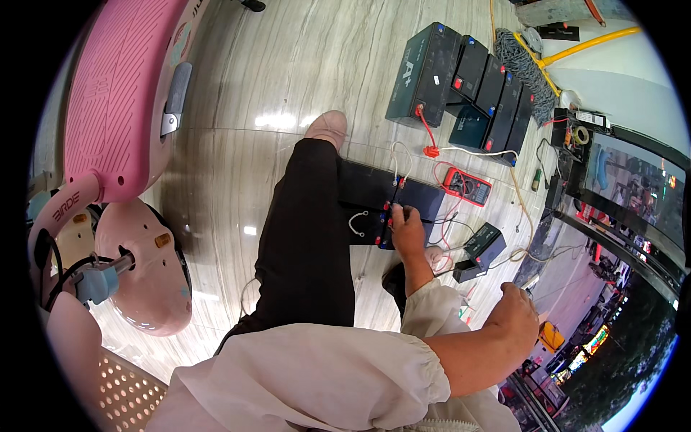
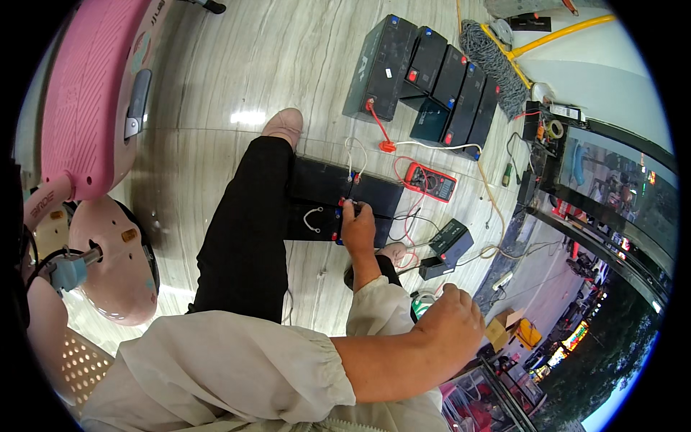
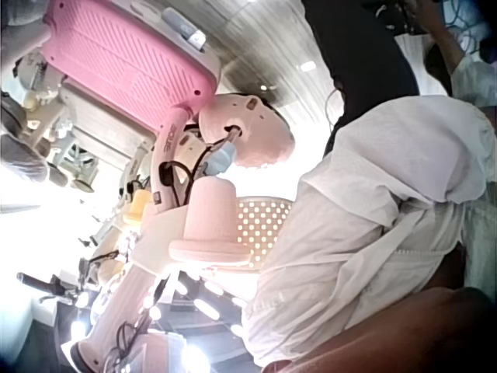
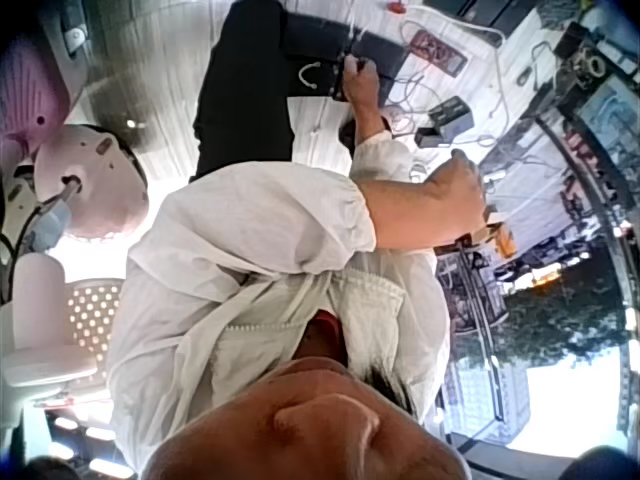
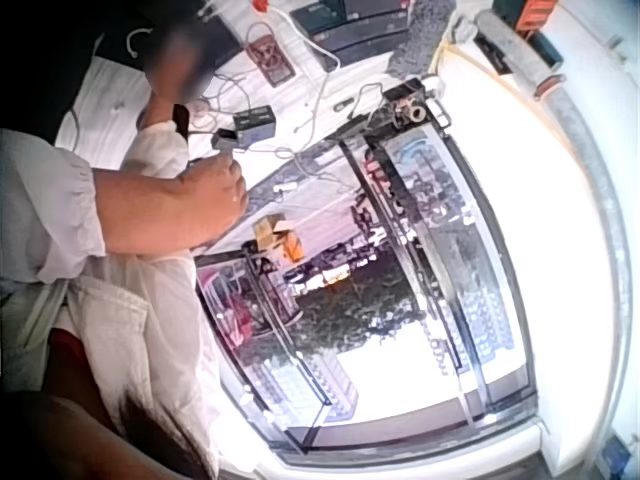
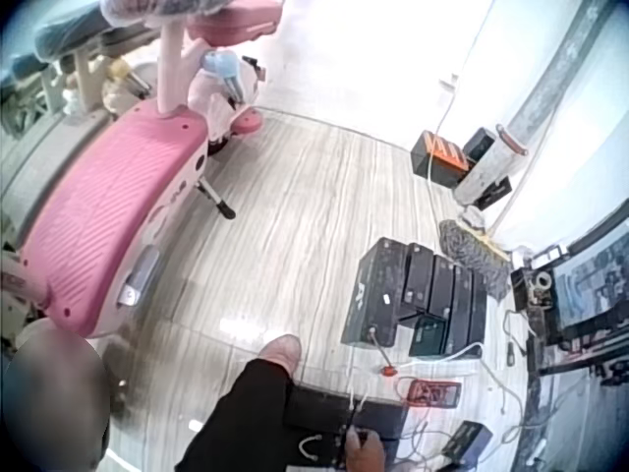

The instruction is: The person sits on the floor and connects several black batteries in series using a screwdriver to tighten terminal screws and attach white jumper wires. A multimeter is used to measure voltage across the battery pack.

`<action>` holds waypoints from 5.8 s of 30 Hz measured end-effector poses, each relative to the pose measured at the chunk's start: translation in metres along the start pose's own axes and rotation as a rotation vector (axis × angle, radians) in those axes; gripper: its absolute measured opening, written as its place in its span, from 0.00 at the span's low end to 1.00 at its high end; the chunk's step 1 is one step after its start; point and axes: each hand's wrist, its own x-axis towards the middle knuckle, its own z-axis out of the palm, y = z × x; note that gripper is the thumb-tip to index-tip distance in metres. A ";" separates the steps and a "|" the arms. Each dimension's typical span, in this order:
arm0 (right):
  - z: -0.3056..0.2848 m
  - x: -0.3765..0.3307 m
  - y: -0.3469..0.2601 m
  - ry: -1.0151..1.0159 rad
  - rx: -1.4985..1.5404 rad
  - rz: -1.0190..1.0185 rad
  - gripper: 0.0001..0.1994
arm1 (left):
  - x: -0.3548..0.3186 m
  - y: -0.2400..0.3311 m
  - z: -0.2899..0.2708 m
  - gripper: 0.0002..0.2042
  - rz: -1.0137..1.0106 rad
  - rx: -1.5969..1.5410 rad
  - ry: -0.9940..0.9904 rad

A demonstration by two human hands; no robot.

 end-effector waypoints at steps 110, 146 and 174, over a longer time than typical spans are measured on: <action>-0.015 -0.009 -0.049 -0.087 -0.287 0.010 0.23 | -0.001 -0.002 0.005 0.12 -0.045 -0.022 0.079; -0.012 -0.007 -0.005 0.085 -0.200 0.015 0.17 | 0.004 0.000 0.006 0.14 -0.035 -0.027 -0.005; -0.019 -0.011 -0.023 0.035 -0.169 0.059 0.18 | 0.001 0.001 0.003 0.15 -0.056 -0.019 0.021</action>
